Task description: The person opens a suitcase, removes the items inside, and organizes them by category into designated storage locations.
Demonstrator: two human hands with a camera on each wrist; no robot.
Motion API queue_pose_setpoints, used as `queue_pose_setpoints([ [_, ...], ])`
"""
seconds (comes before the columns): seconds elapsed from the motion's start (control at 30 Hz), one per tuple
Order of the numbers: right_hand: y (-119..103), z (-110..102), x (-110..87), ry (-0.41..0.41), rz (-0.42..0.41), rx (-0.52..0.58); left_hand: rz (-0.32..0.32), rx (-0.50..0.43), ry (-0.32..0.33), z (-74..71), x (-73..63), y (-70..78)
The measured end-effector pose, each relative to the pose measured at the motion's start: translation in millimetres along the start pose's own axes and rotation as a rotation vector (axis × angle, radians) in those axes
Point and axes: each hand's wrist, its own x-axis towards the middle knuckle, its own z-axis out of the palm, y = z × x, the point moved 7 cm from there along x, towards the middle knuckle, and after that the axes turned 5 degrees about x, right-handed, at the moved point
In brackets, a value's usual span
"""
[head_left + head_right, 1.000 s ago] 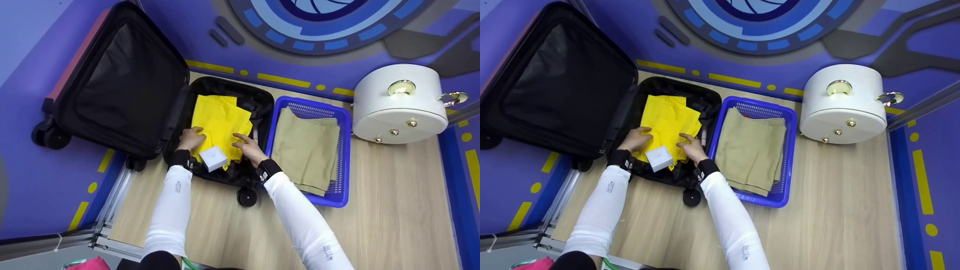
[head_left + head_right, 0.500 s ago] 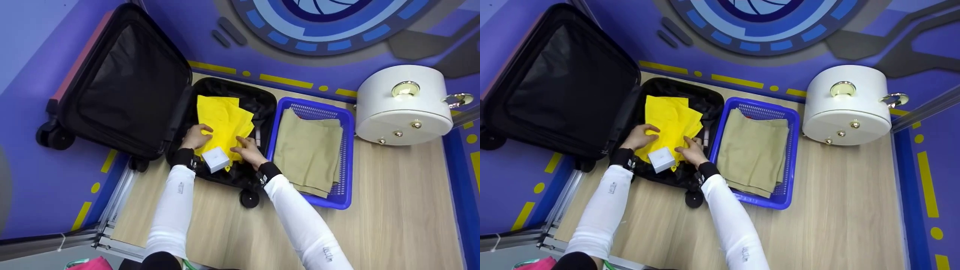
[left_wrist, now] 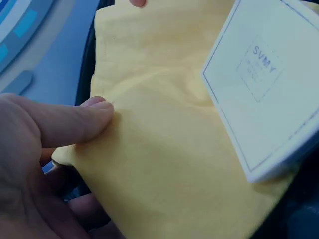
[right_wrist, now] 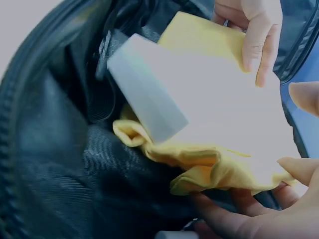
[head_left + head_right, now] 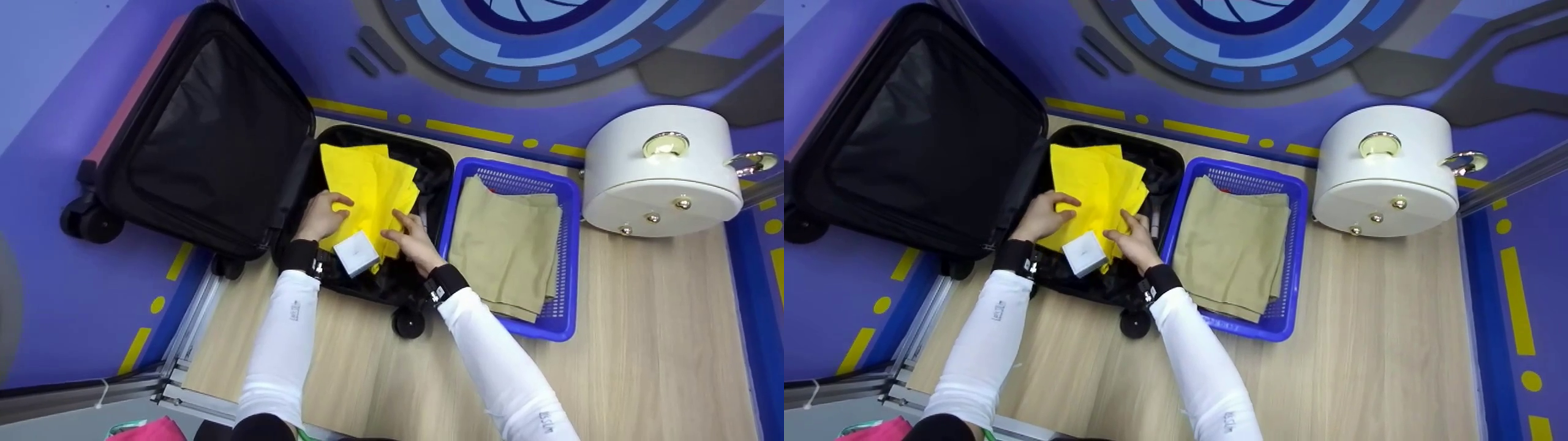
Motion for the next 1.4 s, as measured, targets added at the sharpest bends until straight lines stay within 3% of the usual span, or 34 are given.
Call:
queue_pose_setpoints([
  [0.4,-40,-24,-7.5,0.085,-0.147,0.076,0.151,-0.087,0.216,-31.1,-4.4,42.6],
  [0.7,-83,-82,-39.9,0.235,-0.379,0.184,0.33,-0.16,0.286,-41.8,-22.3,103.5],
  [0.87,-94,-124,-64.4,0.338,-0.462,0.143,0.459,-0.19,0.256,-26.1,-34.9,140.6],
  [0.97,-103,-145,-85.3,0.404,-0.472,0.087,0.525,-0.18,0.227,-11.9,-42.2,161.5],
  [1.1,-118,-171,-116.5,0.492,-0.497,0.048,0.576,-0.15,0.167,10.5,-49.0,184.2],
  [1.27,-116,-202,-138.6,0.562,-0.565,0.028,0.61,-0.096,0.08,42.4,-52.7,200.0],
  [1.4,-100,-219,-142.1,0.57,-0.508,-0.02,0.595,-0.066,0.015,69.4,-52.9,202.9],
])
